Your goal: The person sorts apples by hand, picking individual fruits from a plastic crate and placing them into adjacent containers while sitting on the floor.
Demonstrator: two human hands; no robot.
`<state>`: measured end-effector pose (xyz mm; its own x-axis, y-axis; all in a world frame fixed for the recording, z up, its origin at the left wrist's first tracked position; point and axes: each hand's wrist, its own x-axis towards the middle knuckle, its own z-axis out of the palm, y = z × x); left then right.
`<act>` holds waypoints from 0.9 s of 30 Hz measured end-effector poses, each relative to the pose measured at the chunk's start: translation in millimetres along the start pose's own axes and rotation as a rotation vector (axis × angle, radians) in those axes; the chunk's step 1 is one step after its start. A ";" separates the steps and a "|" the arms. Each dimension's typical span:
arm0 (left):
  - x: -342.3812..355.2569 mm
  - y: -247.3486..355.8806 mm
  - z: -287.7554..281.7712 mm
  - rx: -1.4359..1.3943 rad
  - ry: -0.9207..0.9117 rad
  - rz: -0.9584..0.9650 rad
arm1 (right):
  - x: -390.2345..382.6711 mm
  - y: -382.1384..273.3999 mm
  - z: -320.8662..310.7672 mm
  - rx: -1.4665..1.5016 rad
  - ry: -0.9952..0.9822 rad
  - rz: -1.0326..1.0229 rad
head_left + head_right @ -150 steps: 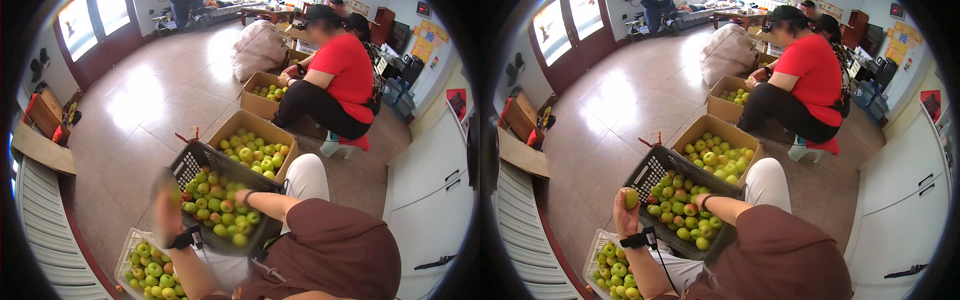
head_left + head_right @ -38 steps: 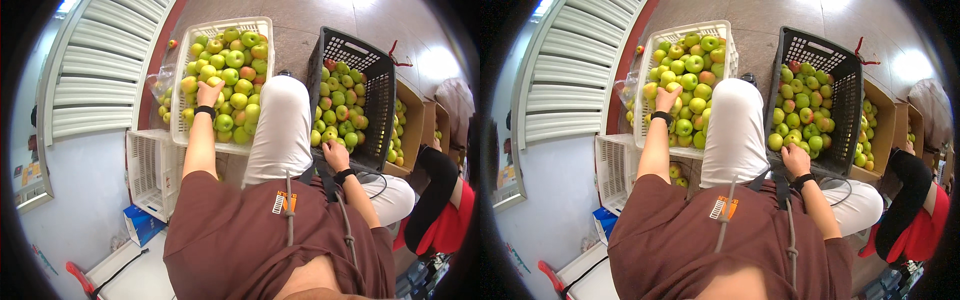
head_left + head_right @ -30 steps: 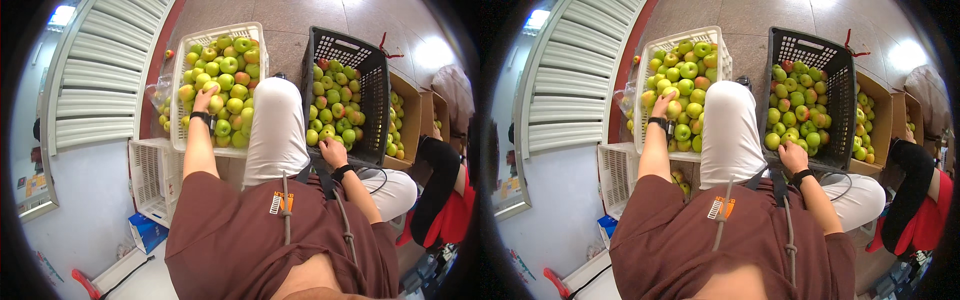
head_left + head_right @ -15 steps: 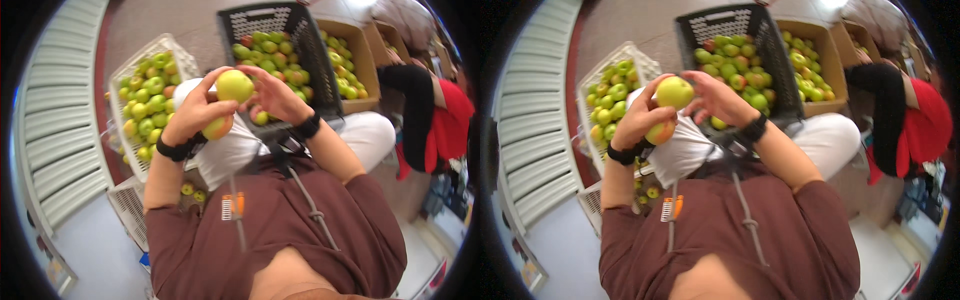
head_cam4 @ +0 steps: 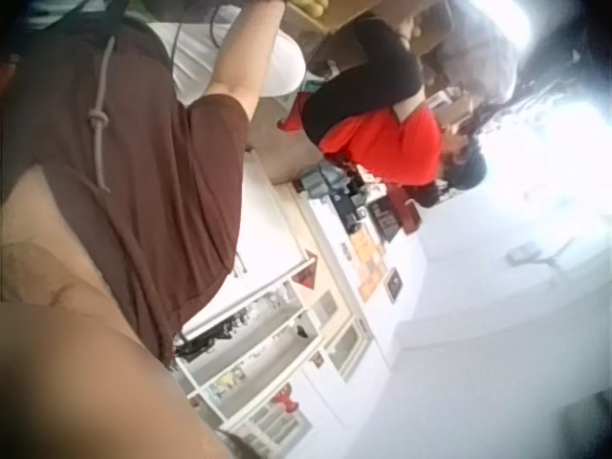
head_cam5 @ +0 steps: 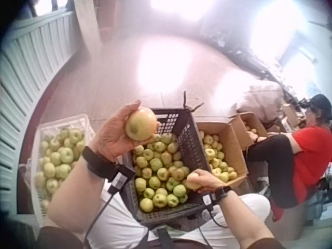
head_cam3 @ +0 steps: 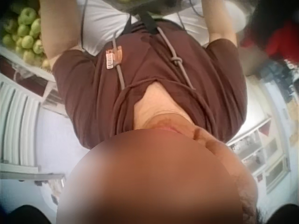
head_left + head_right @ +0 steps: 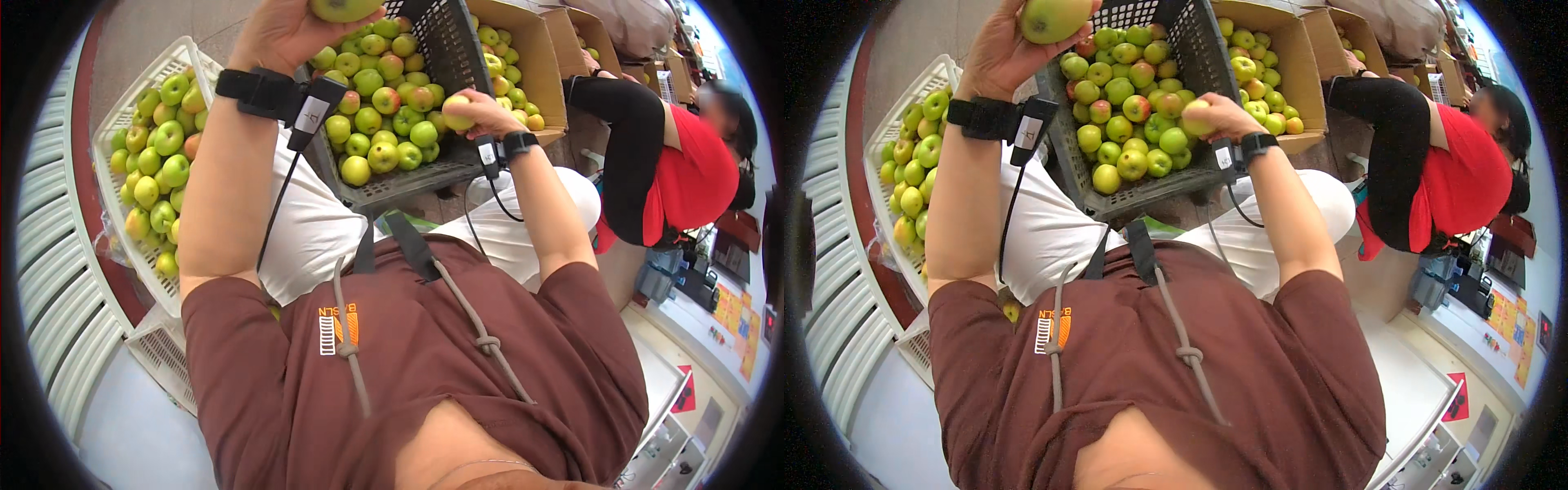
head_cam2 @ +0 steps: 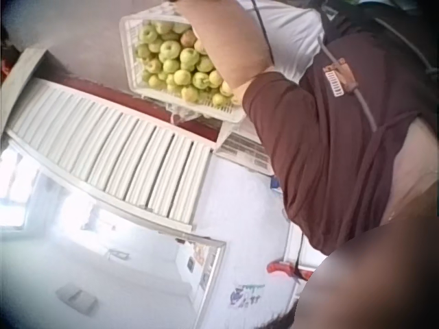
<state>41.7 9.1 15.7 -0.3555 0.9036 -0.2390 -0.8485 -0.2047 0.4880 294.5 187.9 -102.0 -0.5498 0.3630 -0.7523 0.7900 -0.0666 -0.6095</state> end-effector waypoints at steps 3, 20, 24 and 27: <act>4.9 -0.3 -13.7 0.047 0.028 0.064 | 53.3 17.5 4.6 -0.816 -0.087 0.025; 5.6 12.5 -21.9 0.079 0.073 0.139 | 107.8 -6.6 39.8 -0.886 0.070 0.106; 12.3 6.1 -15.3 0.142 0.116 0.084 | 52.6 -94.8 27.7 0.287 -0.228 -0.354; 8.2 -1.2 -20.3 0.276 0.023 -0.040 | 20.3 -131.2 35.5 0.642 -0.778 -0.476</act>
<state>31.8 9.1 -3.8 -0.3353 0.8994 -0.2804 -0.7244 -0.0558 0.6871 170.1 171.0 -46.1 -0.9570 -0.1866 -0.2223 0.2902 -0.6257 -0.7241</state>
